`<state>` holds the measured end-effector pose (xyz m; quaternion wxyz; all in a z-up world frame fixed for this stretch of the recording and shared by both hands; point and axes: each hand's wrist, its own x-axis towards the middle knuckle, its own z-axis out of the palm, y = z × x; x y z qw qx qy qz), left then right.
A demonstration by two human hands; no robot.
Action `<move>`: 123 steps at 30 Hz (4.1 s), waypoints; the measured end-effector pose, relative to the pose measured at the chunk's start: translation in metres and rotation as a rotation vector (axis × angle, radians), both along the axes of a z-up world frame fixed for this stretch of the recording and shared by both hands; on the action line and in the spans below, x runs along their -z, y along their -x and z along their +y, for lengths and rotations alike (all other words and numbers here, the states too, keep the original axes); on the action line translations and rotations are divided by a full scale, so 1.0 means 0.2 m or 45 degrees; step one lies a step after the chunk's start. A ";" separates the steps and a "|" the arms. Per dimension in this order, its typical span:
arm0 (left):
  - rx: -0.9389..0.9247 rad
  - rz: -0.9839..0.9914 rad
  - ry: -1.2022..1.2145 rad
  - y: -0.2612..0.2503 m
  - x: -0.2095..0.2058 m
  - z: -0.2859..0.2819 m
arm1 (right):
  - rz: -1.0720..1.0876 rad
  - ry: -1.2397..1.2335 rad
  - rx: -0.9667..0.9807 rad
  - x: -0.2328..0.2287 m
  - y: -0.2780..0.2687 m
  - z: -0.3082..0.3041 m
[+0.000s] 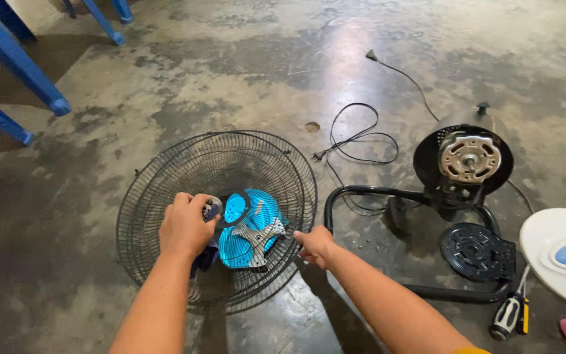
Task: The person wipes several disassembled electric fan components with a cloth, including a black plastic rear cover, a metal mounting bracket, and blue fan blades. The person handles each part individually, turning them over to clean multiple surfaces, then places them back on the floor.
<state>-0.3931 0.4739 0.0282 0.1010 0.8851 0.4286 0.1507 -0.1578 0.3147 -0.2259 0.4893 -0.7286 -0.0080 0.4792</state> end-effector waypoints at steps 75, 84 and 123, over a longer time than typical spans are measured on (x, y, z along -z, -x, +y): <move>0.019 0.264 0.309 0.01 0.25 0.06 | -0.958 0.517 -0.949 -0.37 0.42 0.13; -0.012 0.306 0.373 -0.02 0.24 0.06 | -0.401 -0.332 -0.046 -0.10 0.29 0.28; 0.499 -0.598 0.829 -1.23 -0.53 -1.12 | -0.857 -0.279 0.099 -1.51 -0.58 -1.16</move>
